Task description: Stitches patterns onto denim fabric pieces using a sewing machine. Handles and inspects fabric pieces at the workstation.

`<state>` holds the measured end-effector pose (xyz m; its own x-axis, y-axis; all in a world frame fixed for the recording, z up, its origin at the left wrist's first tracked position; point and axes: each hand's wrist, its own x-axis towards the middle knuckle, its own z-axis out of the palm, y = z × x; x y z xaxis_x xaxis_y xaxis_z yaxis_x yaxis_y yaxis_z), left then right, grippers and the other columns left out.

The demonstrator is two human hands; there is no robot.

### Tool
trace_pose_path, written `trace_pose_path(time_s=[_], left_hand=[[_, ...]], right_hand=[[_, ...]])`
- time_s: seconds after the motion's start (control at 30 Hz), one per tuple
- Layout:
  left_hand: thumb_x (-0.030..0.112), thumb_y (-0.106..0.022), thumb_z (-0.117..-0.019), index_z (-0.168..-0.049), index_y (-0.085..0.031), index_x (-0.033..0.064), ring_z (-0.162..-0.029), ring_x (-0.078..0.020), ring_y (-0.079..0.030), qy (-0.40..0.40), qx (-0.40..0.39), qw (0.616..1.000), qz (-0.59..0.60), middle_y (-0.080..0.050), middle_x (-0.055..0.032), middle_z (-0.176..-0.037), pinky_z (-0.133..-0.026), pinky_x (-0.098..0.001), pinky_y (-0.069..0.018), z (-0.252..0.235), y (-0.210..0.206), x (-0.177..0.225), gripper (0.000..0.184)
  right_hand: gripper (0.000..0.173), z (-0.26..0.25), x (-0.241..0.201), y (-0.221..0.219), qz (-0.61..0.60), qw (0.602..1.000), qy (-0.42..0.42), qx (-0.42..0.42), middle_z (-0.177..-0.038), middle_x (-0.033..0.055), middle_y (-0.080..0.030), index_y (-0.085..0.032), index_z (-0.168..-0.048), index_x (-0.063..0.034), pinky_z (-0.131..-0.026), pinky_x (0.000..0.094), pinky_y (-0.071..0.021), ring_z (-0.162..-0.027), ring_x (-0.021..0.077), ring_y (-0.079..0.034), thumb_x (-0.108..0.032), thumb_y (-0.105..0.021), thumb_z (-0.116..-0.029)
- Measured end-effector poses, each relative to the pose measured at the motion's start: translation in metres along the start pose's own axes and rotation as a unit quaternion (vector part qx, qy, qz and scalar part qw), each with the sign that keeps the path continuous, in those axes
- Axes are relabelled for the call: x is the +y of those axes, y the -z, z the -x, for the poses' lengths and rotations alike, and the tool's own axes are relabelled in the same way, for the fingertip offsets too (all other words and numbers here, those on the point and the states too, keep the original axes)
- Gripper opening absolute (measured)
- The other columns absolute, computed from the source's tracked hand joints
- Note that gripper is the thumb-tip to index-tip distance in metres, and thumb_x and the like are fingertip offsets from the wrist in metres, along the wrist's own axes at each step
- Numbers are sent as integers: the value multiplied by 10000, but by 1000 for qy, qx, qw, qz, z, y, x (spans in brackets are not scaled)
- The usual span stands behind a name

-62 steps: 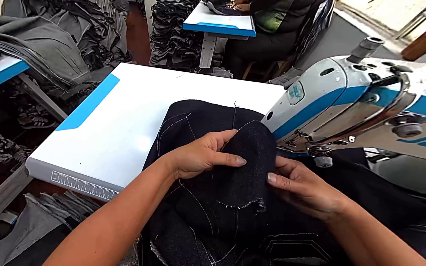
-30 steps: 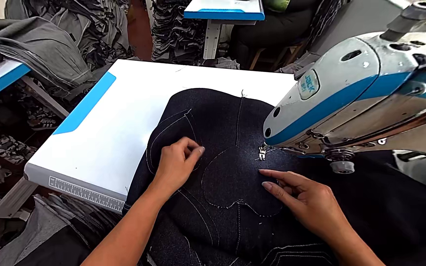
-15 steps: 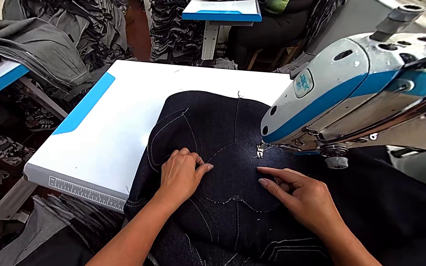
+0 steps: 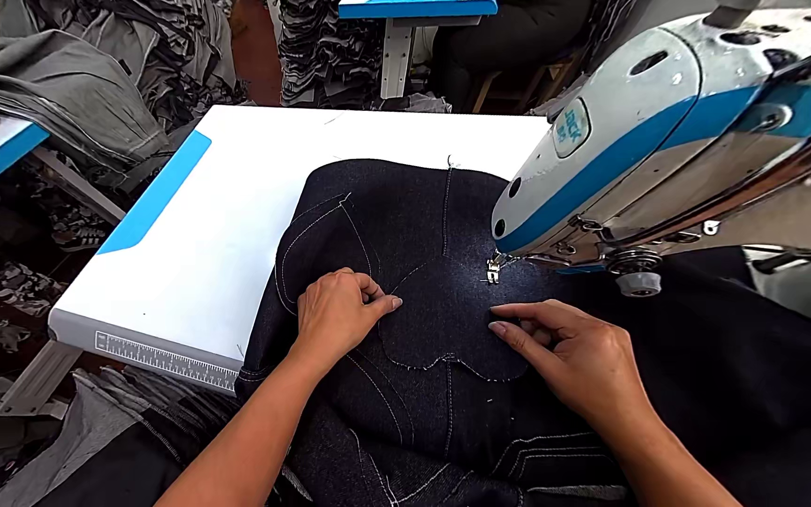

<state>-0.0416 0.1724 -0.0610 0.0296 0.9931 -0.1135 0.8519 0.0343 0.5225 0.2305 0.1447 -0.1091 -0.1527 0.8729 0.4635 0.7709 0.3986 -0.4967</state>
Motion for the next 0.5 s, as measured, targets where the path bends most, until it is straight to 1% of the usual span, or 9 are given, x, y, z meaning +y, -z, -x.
trace_pose_path(time_s=[0.23, 0.4, 0.5], left_hand=[[451, -756, -906, -918, -772, 144, -826, -217, -629, -13, -3, 1000, 14, -663, -31, -863, -732, -491, -462, -1, 0, -5, 308], [447, -749, -914, -919, -772, 143, -818, -208, -625, -23, -11, 1000, 5, -661, -29, -857, -732, -482, -462, -3, 1, -6, 305], [454, -749, -912, -913, -769, 150, -807, -202, -617, -23, -18, 1000, 1, -650, -23, -856, -722, -471, -458, -3, 2, -6, 305]], right_hand=[[289, 1, 4, -1, -15, 1000, 14, -6, -758, -70, -587, -792, -1027, -130, -520, 178, -359, -598, -14, -471, -355, -644, -923], [260, 2, 5, -1, -26, 999, 17, -9, -758, -81, -578, -796, -1008, -135, -506, 157, -349, -589, -35, -458, -322, -637, -921], [256, 3, 5, 0, -27, 999, 16, -14, -753, -88, -582, -796, -981, -142, -502, 153, -356, -584, -44, -465, -333, -641, -912]])
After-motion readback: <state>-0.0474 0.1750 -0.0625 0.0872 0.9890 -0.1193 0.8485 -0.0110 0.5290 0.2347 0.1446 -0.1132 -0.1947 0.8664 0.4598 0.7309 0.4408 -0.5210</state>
